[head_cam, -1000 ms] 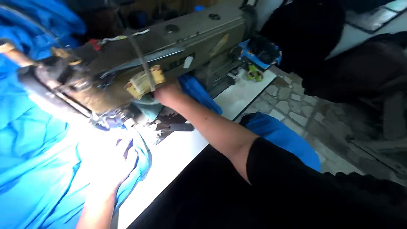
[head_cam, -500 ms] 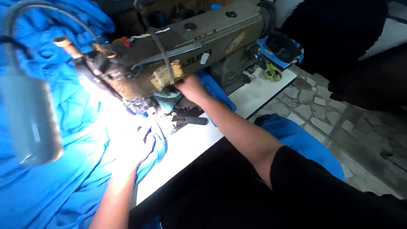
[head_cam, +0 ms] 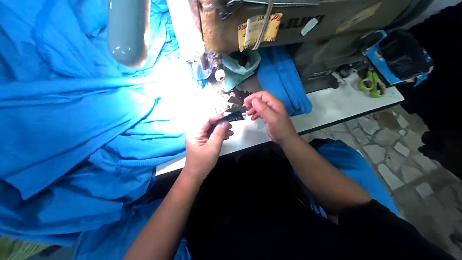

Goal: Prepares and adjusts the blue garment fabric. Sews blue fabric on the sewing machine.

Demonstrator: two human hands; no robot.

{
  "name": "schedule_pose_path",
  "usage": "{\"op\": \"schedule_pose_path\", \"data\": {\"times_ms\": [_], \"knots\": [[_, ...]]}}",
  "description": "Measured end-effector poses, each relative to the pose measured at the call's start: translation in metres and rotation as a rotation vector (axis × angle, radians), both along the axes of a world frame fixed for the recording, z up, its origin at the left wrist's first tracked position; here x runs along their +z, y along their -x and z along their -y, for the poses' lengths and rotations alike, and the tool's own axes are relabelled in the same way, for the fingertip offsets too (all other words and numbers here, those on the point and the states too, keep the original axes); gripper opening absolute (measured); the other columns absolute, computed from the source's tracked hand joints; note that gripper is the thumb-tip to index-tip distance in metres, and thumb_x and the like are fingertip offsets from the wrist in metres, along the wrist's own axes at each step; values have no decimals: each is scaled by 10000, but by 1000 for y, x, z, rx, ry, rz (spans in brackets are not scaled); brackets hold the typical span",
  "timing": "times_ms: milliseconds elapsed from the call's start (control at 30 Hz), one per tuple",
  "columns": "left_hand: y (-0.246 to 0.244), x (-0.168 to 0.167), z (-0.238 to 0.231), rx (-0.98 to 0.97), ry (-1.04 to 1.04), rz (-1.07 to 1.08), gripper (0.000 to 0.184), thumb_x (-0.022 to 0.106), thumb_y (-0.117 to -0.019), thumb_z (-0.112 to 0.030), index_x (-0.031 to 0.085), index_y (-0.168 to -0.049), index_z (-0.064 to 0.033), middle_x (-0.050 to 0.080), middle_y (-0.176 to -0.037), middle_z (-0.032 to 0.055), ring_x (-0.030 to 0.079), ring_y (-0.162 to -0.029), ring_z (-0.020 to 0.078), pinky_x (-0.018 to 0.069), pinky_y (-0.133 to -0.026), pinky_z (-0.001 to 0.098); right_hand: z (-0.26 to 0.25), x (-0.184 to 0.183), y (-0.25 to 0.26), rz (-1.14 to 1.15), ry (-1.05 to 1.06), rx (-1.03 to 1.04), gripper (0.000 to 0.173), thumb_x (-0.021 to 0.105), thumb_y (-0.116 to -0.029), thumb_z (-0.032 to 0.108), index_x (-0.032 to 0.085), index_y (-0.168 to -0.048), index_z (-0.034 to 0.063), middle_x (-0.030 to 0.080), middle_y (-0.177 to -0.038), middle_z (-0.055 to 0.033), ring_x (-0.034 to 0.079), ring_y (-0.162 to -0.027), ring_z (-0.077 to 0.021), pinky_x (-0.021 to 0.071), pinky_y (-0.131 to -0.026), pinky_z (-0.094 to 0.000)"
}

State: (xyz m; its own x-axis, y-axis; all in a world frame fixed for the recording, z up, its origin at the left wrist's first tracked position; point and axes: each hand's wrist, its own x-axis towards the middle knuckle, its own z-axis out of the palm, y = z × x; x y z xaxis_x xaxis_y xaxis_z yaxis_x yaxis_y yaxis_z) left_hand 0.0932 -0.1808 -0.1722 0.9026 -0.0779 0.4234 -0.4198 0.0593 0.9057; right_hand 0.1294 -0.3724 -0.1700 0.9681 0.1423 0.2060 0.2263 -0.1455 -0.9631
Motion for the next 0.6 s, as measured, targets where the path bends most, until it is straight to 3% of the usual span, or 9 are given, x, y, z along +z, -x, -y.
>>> {"op": "schedule_pose_path", "data": {"times_ms": [100,200,267,400,500,567,600], "knots": [[-1,-3,-11,2,-215,305,117,588,-983,2,665,-1024,80,702,-915,63,673,-826,14,578,-791,181,-5,10,2,-267,-186,217,238,410,-1046,211,622,-1004,109,658,-814,72,638,-695,-12,552,-641,-196],[-2,2,-15,-41,-305,322,117,582,-962,-8,666,-977,72,686,-925,94,648,-865,12,534,-818,145,-14,17,5,-167,-255,249,165,505,-986,40,599,-882,128,625,-733,91,599,-642,16,519,-611,-160],[-4,7,-18,-64,-316,242,147,568,-959,-31,676,-979,66,685,-934,81,636,-861,-8,526,-800,129,-16,21,7,-58,-166,236,135,536,-981,27,606,-905,112,622,-757,97,598,-670,28,519,-635,-153],[-10,26,-22,-60,-492,119,139,569,-928,-104,675,-875,-31,650,-772,-37,574,-704,-87,465,-679,92,-14,25,14,57,-56,298,213,472,-1044,113,643,-919,93,622,-795,111,588,-722,52,511,-683,-149],[-13,35,-20,-51,-667,103,124,578,-905,-117,620,-793,-86,568,-679,-47,515,-612,-36,409,-569,146,-14,25,16,168,85,280,151,563,-1010,134,642,-906,58,602,-785,93,554,-703,75,475,-656,-112],[-11,29,-12,-11,-533,54,84,602,-908,-95,625,-841,-49,571,-697,-40,522,-626,-39,416,-584,128,-15,20,17,221,163,195,147,585,-1003,103,635,-888,27,579,-767,59,526,-681,66,448,-643,-105],[-8,25,-7,-15,-381,-33,61,603,-919,-78,625,-938,-25,593,-756,-50,546,-671,-51,445,-628,111,-15,19,17,221,165,153,143,569,-1009,96,628,-895,34,580,-770,62,536,-685,67,463,-654,-108]]}}
